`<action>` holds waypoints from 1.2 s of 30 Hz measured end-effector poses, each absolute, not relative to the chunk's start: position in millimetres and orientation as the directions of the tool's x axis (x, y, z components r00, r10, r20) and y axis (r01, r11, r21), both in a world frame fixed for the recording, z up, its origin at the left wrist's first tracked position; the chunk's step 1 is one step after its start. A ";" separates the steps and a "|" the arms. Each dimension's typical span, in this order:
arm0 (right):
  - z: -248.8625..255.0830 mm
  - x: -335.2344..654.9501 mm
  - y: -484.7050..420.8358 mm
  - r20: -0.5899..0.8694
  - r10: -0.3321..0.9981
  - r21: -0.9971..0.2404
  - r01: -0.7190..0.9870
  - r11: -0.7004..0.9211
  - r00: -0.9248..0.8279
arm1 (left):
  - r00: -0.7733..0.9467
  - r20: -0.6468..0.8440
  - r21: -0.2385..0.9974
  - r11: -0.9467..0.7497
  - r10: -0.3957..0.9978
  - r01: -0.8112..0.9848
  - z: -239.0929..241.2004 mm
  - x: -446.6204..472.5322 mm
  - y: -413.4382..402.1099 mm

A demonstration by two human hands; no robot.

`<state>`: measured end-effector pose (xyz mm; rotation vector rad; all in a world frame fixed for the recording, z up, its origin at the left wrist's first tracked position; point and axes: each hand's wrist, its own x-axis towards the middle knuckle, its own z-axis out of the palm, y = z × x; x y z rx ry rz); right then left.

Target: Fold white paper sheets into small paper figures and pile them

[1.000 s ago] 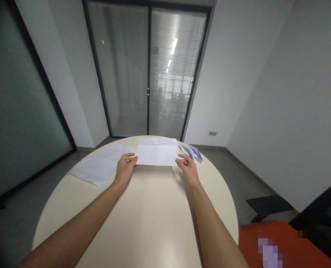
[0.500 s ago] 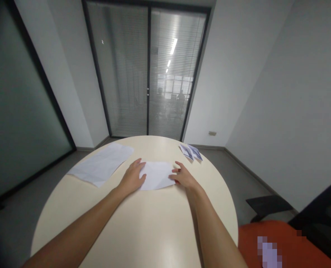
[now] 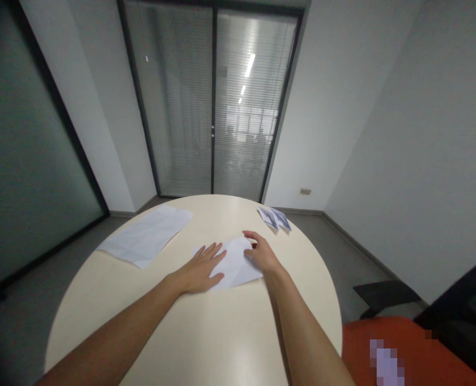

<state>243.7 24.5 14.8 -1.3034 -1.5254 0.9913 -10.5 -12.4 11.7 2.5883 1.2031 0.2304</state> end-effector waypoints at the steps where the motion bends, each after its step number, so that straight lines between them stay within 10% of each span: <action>1: 13.9 243.9 24.5 0.105 0.992 -0.931 0.342 0.125 -0.075 | 0.649 0.038 0.306 -0.627 0.760 0.716 11.6 -10.6 -12.6; 11: 32.2 213.4 5.4 0.333 0.926 -0.314 0.905 0.285 -0.177 | 0.703 0.101 0.258 -0.701 0.704 0.664 13.2 0.1 -15.1; 16: 23.2 182.8 -9.8 0.275 0.902 -0.435 0.793 0.427 -0.334 | 0.670 0.145 0.274 -0.681 0.728 0.679 4.8 -3.7 -7.6; 22: 3.2 184.6 -7.1 -0.020 0.954 -0.306 0.910 0.280 -0.300 | 0.569 0.120 0.285 -0.577 0.814 0.765 -5.7 -6.3 3.2; 32: 4.5 180.0 -4.1 -0.005 0.992 -0.237 0.964 0.120 -0.125 | 0.227 0.241 0.212 -0.279 0.944 0.937 -0.9 -5.0 2.8; 36: 3.6 175.6 -3.1 -0.002 0.999 -0.226 0.973 0.041 -0.042 | 0.352 0.279 0.218 -0.416 0.894 0.883 -2.1 2.5 -2.8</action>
